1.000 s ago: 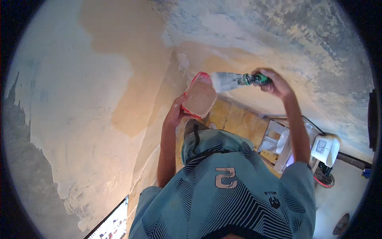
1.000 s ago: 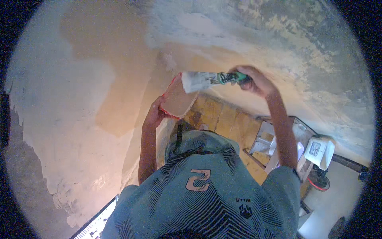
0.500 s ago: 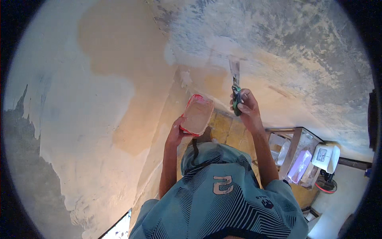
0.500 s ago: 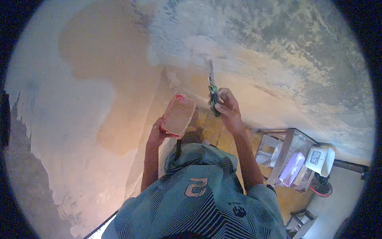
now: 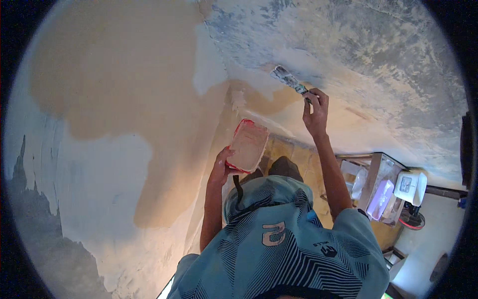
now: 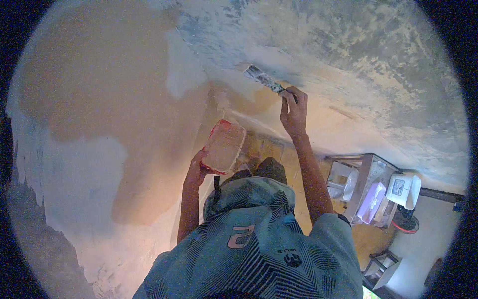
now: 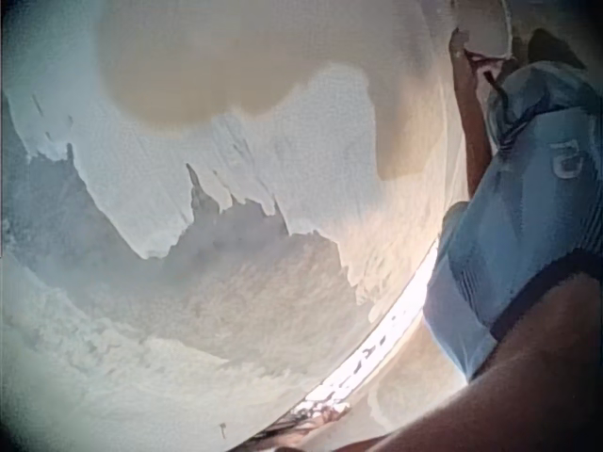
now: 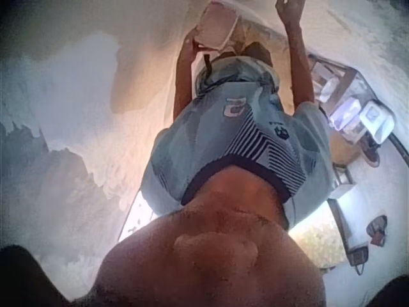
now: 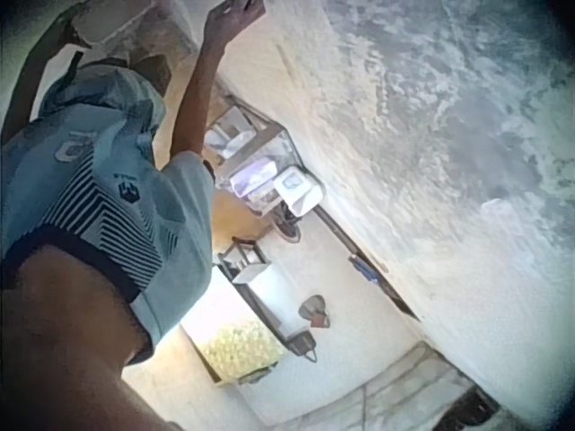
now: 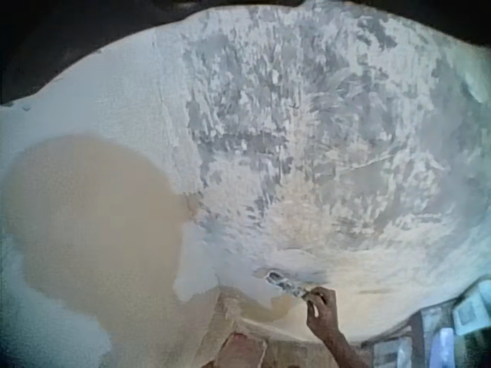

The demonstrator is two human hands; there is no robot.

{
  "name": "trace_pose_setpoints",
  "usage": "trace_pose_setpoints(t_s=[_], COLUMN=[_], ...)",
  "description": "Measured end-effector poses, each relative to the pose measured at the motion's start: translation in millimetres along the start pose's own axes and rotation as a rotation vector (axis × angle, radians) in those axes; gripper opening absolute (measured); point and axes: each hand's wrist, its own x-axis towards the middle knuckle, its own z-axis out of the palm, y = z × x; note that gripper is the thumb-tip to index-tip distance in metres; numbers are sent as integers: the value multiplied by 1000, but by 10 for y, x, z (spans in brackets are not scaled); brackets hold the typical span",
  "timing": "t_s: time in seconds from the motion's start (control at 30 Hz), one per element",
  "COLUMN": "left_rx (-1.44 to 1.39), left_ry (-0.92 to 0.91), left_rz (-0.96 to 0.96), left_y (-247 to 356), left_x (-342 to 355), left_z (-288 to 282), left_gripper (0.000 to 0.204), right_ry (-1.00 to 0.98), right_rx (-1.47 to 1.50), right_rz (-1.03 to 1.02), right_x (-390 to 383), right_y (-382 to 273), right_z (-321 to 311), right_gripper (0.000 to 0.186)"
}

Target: The person patches and smooths a wall by applying filler putty from a container to the wall with a putty knife.

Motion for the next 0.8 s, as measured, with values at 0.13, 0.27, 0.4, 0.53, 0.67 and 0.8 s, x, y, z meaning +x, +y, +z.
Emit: trace_pose_setpoints(t_s=[0.13, 0.27, 0.4, 0.53, 0.67, 0.8], left_rx=[-14, -21, -36, -43, -32, -29], left_ry=[29, 34, 36, 25, 8, -22], left_rz=[6, 9, 3, 26, 20, 32], left_y=[-60, -13, 56, 99, 155, 200], left_x=[39, 89, 167, 223, 290, 278], left_z=[-109, -147, -121, -71, -31, 53], left_gripper=[62, 60, 61, 62, 62, 62], right_ry=[15, 23, 2, 67, 34, -55], right_rx=[0, -84, -191, -209, -217, -170], right_rz=[39, -14, -11, -7, -83, 0], right_x=[14, 26, -35, -140, -27, 138], right_y=[38, 112, 243, 414, 304, 35], right_z=[44, 46, -14, -217, -272, 17], right_gripper=[25, 27, 30, 30, 28, 26])
